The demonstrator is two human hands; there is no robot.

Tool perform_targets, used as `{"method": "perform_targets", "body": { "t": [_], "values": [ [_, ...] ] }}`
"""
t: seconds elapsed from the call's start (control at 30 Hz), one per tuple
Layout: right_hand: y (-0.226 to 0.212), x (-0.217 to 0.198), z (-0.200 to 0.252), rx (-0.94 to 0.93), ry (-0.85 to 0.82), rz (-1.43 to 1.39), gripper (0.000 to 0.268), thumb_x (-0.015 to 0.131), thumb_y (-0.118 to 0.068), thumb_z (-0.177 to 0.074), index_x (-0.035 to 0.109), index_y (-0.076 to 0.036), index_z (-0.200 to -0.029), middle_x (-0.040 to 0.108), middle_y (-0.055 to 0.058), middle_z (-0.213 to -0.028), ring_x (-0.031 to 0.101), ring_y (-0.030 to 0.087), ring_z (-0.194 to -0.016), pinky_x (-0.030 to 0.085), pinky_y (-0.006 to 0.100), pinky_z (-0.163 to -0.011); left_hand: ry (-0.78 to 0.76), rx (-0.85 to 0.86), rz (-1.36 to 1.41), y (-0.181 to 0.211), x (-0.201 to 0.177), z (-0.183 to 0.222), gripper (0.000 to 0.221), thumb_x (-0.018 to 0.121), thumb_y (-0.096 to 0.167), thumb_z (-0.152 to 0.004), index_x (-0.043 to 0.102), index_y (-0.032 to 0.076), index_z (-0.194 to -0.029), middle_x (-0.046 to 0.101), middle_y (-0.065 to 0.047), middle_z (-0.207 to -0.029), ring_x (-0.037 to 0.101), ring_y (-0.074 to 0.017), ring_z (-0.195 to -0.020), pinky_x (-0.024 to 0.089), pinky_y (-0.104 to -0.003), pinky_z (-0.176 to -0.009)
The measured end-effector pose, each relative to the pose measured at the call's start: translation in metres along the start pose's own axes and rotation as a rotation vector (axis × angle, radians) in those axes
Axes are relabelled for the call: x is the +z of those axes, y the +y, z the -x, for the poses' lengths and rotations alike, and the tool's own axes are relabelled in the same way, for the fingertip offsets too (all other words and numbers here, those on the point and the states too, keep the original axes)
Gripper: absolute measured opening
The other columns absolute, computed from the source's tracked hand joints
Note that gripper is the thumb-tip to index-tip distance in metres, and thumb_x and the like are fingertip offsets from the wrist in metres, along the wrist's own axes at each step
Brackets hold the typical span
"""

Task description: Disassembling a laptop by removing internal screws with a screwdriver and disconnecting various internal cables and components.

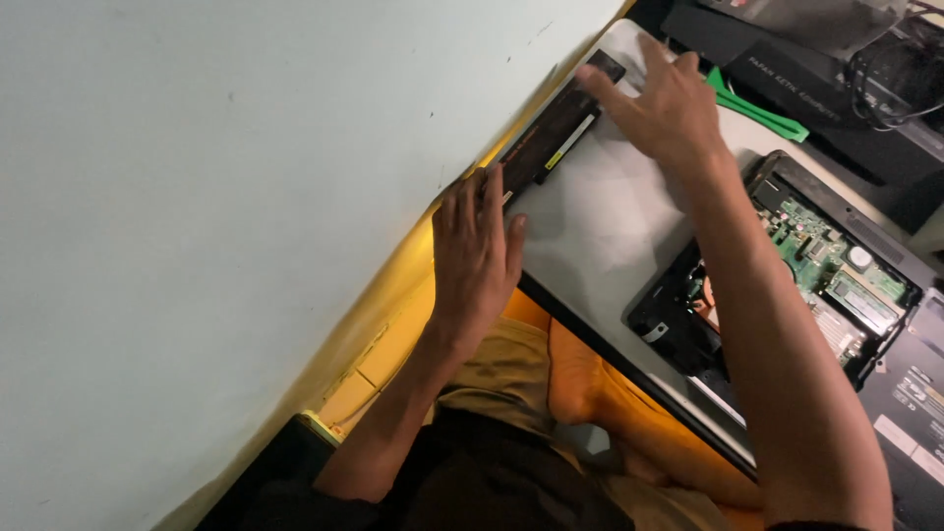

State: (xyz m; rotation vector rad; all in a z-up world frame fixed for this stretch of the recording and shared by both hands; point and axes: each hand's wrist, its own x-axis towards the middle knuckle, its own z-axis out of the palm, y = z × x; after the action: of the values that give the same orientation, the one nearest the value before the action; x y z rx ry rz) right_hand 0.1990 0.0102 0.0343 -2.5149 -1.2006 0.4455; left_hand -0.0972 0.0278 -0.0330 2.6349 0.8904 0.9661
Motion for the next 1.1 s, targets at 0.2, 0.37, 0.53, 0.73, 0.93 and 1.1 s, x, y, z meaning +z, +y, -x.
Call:
{"method": "perform_targets", "body": {
  "t": [0.2,0.37,0.53,0.73,0.93,1.1],
  "values": [
    [0.015,0.025,-0.004,0.009,0.139,-0.068,0.077,0.085,-0.076,-0.103,0.075,-0.010,-0.141,0.068,0.021,-0.142,0.072,0.042,-0.107,0.057,0.059,-0.082,0.049,0.073,0.017,-0.014,0.010,-0.002,0.065,0.080,0.021,-0.122,0.050,0.002,-0.176,0.069,-0.018,-0.140,0.065,-0.0397,-0.132,0.058,-0.055,-0.121],
    [-0.010,-0.050,0.122,-0.034,0.303,-0.341,0.059,0.076,-0.062,-0.111,0.075,-0.006,-0.133,0.075,0.015,-0.132,0.070,0.026,-0.103,0.058,0.043,-0.075,0.102,0.192,0.419,-0.011,-0.010,0.016,0.053,0.072,-0.003,-0.125,0.055,0.008,-0.174,0.054,-0.022,-0.165,0.069,-0.0386,-0.154,0.072,-0.045,-0.124],
    [0.006,-0.070,0.301,0.061,0.671,-0.429,0.047,0.075,-0.051,-0.117,0.059,-0.010,-0.135,0.060,0.009,-0.134,0.056,0.016,-0.109,0.046,0.030,-0.078,-0.100,-0.120,1.034,0.025,-0.047,0.032,0.040,0.079,0.001,-0.114,0.068,0.005,-0.153,0.066,-0.022,-0.159,0.073,-0.0266,-0.145,0.080,-0.038,-0.109],
    [0.092,0.042,0.484,0.332,0.769,-0.664,0.034,0.071,-0.033,-0.117,0.069,-0.009,-0.141,0.074,0.007,-0.125,0.065,0.012,-0.089,0.052,0.025,-0.077,-0.372,0.933,0.368,0.097,-0.072,0.042,0.082,0.057,-0.034,-0.107,0.057,0.010,-0.176,0.050,-0.013,-0.137,0.069,-0.0289,-0.127,0.067,-0.044,-0.116],
    [0.138,0.077,0.520,0.006,0.833,-0.680,0.048,0.096,-0.012,-0.092,0.079,0.010,-0.131,0.074,0.028,-0.131,0.078,0.034,-0.118,0.058,0.044,-0.116,-0.143,0.983,0.604,0.132,-0.025,0.053,0.032,0.082,-0.004,-0.110,0.088,0.008,-0.139,0.068,-0.024,-0.137,0.075,-0.0430,-0.122,0.071,-0.049,-0.102],
    [0.161,0.057,0.500,-0.083,0.917,-0.461,0.038,0.095,-0.005,-0.102,0.084,0.006,-0.137,0.076,0.029,-0.131,0.080,0.044,-0.119,0.063,0.051,-0.105,-0.154,0.898,0.408,0.147,0.017,0.052,0.050,0.064,0.000,-0.110,0.077,0.015,-0.155,0.061,-0.007,-0.122,0.065,-0.0314,-0.115,0.052,-0.047,-0.109]
  ]
}}
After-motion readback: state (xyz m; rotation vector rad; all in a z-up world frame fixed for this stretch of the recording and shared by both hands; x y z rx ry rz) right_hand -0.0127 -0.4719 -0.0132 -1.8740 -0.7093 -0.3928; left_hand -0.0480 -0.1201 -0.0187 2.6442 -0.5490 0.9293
